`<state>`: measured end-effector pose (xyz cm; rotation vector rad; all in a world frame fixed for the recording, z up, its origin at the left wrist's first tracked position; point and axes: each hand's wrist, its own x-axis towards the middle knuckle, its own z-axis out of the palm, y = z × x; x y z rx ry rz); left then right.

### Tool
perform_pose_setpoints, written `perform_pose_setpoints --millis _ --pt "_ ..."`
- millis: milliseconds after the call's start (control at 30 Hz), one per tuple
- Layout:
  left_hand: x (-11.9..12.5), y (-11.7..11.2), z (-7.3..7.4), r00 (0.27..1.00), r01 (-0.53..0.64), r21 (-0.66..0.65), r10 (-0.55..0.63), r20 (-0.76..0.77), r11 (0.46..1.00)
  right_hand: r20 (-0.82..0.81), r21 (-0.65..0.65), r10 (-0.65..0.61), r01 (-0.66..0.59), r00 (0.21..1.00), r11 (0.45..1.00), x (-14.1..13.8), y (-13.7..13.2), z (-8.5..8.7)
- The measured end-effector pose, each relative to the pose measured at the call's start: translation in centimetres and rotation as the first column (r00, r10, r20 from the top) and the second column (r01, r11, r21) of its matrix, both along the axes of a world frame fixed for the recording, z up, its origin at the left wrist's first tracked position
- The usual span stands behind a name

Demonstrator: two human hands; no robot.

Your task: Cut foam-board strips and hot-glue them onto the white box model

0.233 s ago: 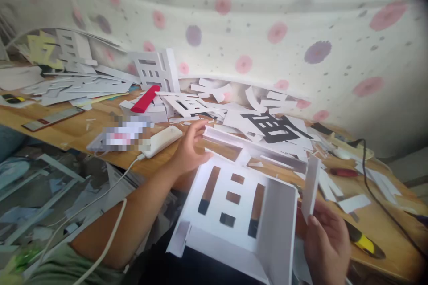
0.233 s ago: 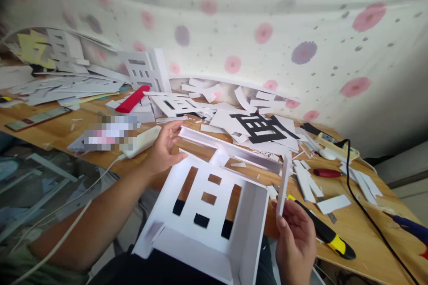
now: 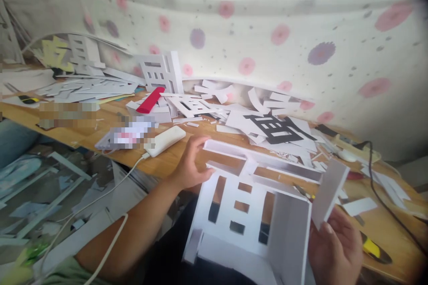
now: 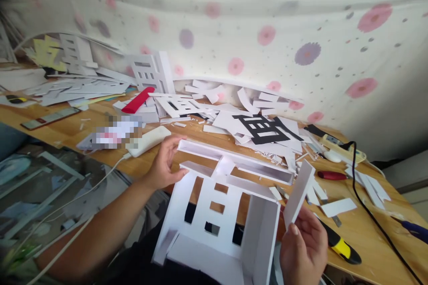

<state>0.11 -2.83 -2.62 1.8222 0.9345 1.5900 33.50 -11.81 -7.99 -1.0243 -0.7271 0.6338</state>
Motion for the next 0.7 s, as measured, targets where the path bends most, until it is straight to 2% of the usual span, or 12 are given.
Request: perform_pose_setpoints --millis 133,300,700 --pt "0.0 -0.8 -0.9 0.997 0.028 -0.057 -0.024 0.074 0.998 -0.029 0.027 0.020 -0.019 0.999 0.999 -0.4 0.0 0.6" --pt "0.9 -0.7 -0.5 0.971 0.085 -0.124 -0.054 0.231 0.989 -0.040 0.015 -0.007 0.007 0.999 1.000 -0.4 0.0 0.6" --pt "2.3 -1.2 0.0 0.923 0.037 -0.142 0.021 0.383 0.989 -0.036 0.030 -0.020 0.021 0.999 0.999 -0.3 0.0 0.2"
